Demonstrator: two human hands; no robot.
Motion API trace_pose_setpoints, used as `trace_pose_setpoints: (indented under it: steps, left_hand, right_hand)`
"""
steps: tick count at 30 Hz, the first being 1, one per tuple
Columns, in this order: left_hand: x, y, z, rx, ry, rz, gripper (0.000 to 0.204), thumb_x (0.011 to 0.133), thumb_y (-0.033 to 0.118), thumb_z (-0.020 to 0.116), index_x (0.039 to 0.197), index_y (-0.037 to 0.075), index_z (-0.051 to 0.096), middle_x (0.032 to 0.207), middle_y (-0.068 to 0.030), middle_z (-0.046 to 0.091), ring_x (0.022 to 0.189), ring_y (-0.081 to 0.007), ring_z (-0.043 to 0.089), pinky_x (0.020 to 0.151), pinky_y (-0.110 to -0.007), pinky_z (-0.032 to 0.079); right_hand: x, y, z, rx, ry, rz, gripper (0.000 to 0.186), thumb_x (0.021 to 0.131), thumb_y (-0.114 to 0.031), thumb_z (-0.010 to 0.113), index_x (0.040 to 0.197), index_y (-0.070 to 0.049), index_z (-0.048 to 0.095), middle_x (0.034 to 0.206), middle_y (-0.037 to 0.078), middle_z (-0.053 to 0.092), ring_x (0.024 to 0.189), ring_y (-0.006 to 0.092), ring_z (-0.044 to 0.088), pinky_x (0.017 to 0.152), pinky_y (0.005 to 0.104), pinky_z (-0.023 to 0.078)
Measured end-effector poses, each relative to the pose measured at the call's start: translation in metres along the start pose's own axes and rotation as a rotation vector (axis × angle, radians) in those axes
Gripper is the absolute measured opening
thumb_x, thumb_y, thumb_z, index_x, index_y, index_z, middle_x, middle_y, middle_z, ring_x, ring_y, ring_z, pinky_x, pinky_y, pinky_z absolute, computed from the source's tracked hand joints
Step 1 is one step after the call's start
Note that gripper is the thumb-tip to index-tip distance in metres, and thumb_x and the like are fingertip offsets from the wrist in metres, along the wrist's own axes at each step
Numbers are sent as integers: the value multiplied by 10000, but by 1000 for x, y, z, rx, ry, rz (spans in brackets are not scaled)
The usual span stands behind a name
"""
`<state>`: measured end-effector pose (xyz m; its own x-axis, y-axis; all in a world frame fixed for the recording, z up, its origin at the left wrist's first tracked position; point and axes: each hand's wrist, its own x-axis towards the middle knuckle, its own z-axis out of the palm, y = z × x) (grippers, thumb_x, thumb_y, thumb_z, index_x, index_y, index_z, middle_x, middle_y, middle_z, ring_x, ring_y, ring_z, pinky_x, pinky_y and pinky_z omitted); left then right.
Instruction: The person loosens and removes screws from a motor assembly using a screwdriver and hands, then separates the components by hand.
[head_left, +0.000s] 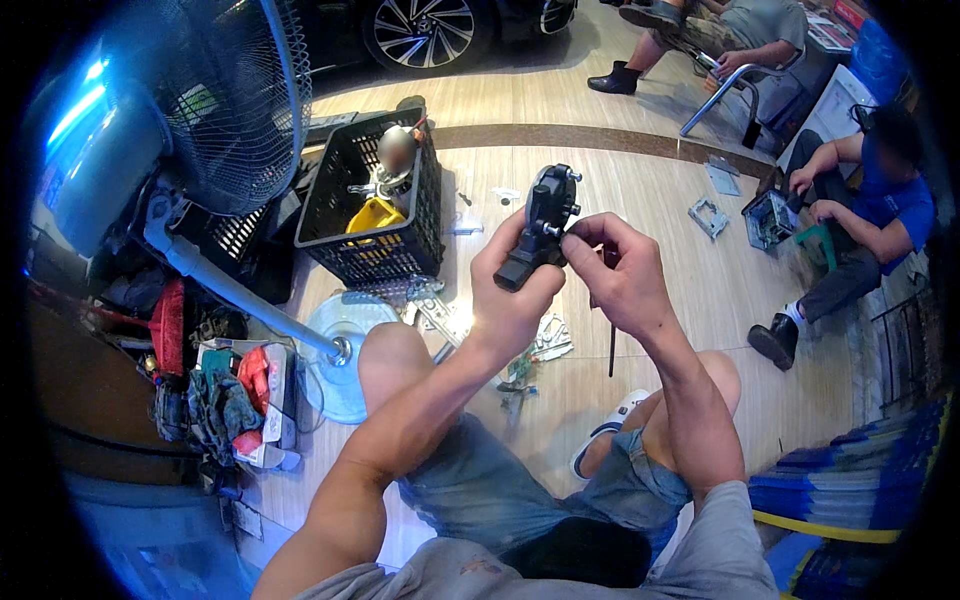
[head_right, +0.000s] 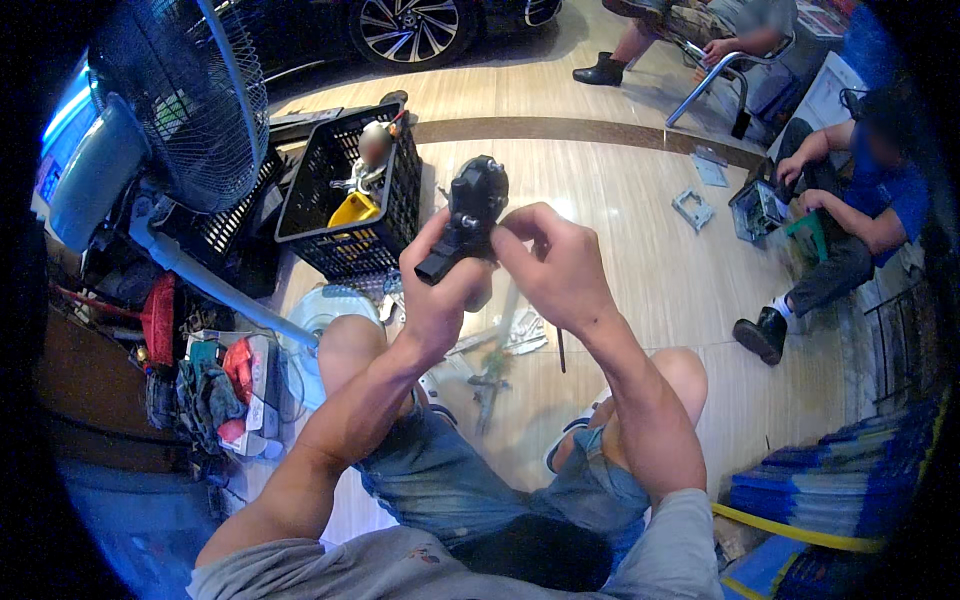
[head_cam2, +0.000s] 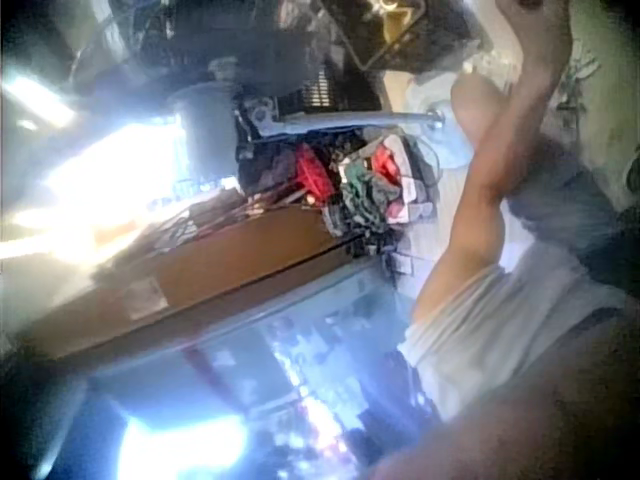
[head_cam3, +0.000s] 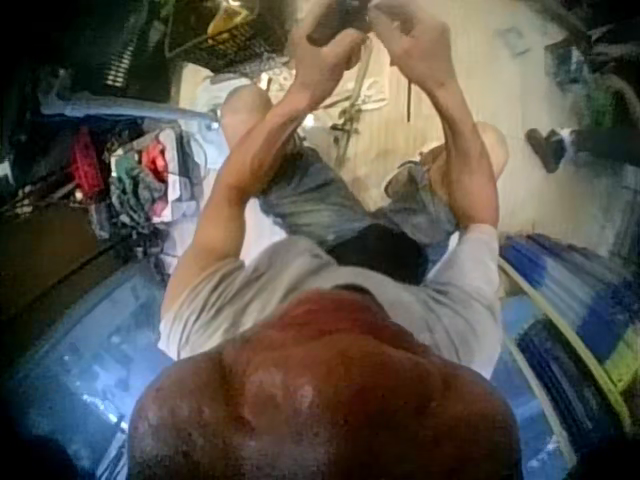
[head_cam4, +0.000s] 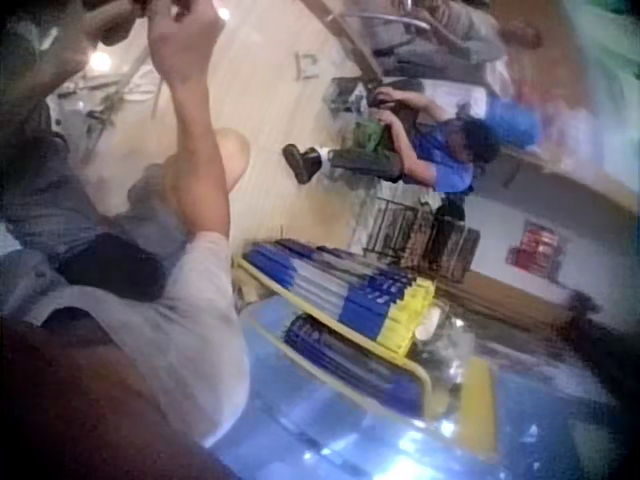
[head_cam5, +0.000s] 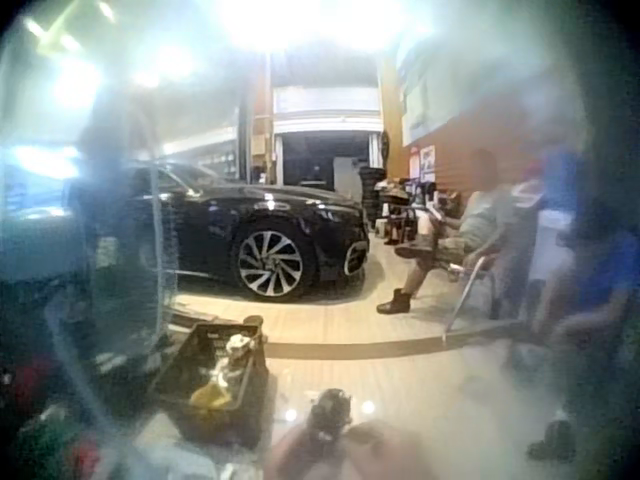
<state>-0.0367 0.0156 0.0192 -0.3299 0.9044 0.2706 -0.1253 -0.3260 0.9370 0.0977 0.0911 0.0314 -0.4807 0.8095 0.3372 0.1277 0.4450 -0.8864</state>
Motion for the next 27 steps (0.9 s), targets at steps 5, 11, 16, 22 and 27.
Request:
trace_pose_setpoints:
  steps: [5,11,16,22,27]
  left_hand:
    - [1,0,5,-36,68,9,365,723,44,581,1079,-33,596,855,-31,633,702,-62,534,609,-206,423]
    - [1,8,3,15,54,-21,360,717,56,573,1065,-33,596,853,-46,641,739,-71,560,643,-220,445]
    - [1,4,4,34,59,47,344,720,52,574,1052,-31,598,840,-42,639,741,-72,560,648,-220,447]
    - [1,5,3,40,48,-5,342,720,56,571,1049,-36,595,845,-55,648,750,-100,589,669,-233,465]
    - [2,2,2,-23,30,31,484,756,-10,550,1237,-62,532,836,-17,584,661,-44,503,555,-207,416]
  right_hand:
    - [-2,-5,-3,8,-67,105,166,919,-138,641,950,25,633,757,45,649,516,31,513,421,210,392]
    - [-1,-2,-2,-50,30,-17,199,888,-171,654,937,21,664,766,116,704,608,99,600,560,277,472]
    - [-1,-1,-3,-31,-43,72,213,889,-181,661,960,19,659,788,117,709,617,110,612,565,275,475]
    - [-1,-3,-2,-35,-5,3,220,899,-189,658,967,20,653,764,113,703,590,107,604,543,278,470]
    - [1,-5,-4,-22,-20,25,211,906,-183,652,959,21,655,751,107,702,572,107,593,531,278,465]
